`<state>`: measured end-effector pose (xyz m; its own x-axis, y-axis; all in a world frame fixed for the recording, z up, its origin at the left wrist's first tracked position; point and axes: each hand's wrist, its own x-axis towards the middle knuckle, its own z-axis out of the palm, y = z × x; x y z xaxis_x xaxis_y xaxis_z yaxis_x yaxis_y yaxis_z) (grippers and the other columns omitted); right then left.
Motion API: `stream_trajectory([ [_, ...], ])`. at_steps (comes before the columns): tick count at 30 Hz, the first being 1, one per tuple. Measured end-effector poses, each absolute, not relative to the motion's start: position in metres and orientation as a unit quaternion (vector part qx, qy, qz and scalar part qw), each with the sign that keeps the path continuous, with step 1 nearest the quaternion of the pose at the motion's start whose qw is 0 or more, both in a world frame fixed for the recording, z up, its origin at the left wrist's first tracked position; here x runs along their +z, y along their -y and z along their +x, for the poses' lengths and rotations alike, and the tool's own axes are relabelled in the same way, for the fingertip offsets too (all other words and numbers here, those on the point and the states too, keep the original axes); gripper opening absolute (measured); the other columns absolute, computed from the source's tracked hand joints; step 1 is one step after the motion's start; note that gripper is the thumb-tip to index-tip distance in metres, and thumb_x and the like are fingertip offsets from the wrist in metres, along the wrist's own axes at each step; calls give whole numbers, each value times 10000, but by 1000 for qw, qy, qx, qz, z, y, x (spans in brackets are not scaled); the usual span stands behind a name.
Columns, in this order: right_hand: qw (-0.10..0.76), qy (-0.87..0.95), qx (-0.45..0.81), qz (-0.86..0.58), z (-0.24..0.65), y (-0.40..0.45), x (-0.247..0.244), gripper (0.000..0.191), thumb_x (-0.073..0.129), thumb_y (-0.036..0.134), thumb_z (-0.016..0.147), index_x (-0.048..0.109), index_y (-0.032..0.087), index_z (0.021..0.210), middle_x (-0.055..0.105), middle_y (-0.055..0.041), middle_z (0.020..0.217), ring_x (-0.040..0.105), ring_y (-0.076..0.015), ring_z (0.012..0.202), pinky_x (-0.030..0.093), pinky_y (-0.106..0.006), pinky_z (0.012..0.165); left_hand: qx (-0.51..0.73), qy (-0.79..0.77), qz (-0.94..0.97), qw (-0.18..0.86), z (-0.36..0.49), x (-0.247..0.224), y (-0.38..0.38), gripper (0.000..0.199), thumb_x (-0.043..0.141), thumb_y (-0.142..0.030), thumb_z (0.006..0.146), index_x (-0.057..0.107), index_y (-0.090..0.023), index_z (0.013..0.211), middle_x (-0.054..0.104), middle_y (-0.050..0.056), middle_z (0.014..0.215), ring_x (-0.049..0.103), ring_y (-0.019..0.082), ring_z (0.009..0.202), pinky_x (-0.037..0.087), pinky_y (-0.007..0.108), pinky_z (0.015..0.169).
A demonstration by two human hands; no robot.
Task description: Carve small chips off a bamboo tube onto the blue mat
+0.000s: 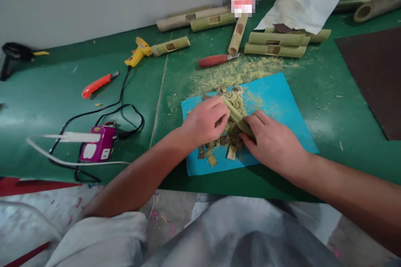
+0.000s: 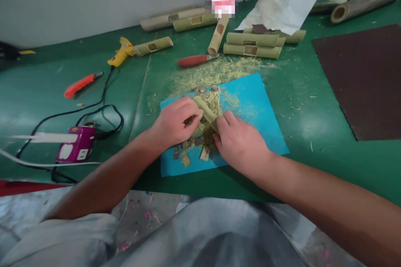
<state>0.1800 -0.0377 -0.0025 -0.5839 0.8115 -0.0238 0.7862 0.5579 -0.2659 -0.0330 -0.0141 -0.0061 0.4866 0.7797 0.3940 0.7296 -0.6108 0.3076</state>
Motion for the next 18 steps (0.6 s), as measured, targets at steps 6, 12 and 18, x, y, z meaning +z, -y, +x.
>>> stream_trajectory([
  [6,54,882,121,-452,180,38,-3,197,504,273,916,610,144,1021,615,-98,1014,585,-210,832,378,-312,626,251,-431,866,41,-34,-6,13,197,481,-155,908,519,-173,715,530,29,752,504,147,724,418,274,653],
  [12,51,880,125,-456,180,38,-2,204,493,285,924,612,144,1011,614,-106,1026,579,-206,825,369,-313,619,263,-441,858,33,-35,-5,12,179,487,-146,902,529,-170,729,517,26,741,491,147,709,406,275,642],
  [18,52,880,124,-455,181,38,-2,203,501,284,921,614,141,1010,612,-102,1007,577,-205,819,362,-311,616,264,-449,853,40,-32,-5,14,170,487,-139,896,538,-168,736,513,21,737,492,141,704,404,266,645],
])
